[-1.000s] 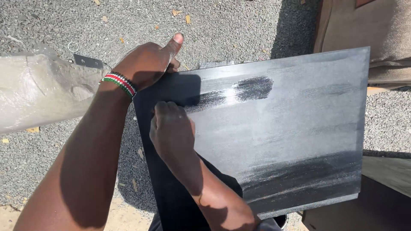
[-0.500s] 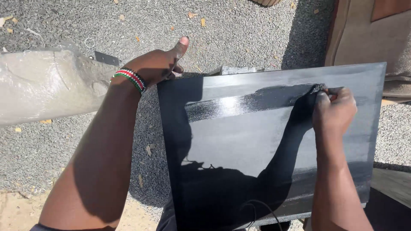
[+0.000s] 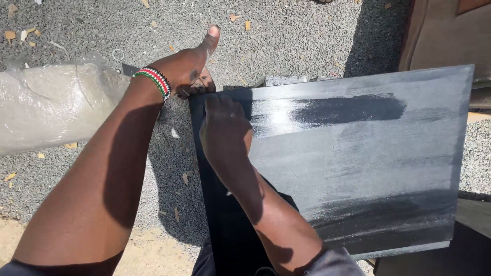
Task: Painting a wooden board with black paint using a sponge brush
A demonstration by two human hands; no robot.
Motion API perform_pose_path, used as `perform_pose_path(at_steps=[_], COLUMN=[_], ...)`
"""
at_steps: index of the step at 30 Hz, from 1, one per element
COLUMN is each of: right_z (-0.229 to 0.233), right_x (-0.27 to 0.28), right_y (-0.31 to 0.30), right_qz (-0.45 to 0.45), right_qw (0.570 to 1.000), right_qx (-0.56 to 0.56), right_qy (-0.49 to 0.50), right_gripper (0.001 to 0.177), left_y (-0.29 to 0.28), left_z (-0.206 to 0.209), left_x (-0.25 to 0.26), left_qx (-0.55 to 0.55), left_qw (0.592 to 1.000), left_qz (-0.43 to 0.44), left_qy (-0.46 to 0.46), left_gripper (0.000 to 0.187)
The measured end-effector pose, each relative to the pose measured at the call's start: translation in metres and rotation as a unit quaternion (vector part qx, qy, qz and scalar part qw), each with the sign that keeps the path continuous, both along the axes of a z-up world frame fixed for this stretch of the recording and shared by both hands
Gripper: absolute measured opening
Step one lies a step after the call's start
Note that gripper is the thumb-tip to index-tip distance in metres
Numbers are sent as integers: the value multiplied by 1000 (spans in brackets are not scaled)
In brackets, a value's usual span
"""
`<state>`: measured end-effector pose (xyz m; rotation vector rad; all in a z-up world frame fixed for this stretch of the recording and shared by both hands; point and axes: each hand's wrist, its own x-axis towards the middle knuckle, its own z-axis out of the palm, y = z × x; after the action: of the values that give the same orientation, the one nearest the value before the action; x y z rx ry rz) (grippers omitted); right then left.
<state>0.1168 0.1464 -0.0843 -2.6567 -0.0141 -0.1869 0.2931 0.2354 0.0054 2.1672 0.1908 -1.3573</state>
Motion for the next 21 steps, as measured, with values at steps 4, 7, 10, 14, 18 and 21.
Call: perform_pose_path(at_steps=[4,7,10,14,18,21], right_z=[-14,-18,-31,-33,-29,-37], right_x=[3,4,3,-1,-2,-2], right_y=[-123,-211,-300,-384,-441,-518], right_qz=[-114,-184,-245,-277,-313,-323], right_qw=[990,973,954,943,934,928], right_qx=[-75,-118,-147,-147,-150,-163], right_qy=[24,70,87,107,90,88], right_gripper=[14,12,8,8,9,7], left_y=[-16,-33,-53,-89,-122,-140], left_z=[-27,-42,-25,-27,-46,-35], left_x=[3,-1,-3,-6,-12,-17], left_qx=[74,121,121,72,35,9], left_qw=[996,987,974,964,963,961], left_qz=[-53,-99,-168,-223,-240,-249], left_qy=[-15,-49,-93,-122,-120,-122], left_gripper=[124,114,110,108,100,94])
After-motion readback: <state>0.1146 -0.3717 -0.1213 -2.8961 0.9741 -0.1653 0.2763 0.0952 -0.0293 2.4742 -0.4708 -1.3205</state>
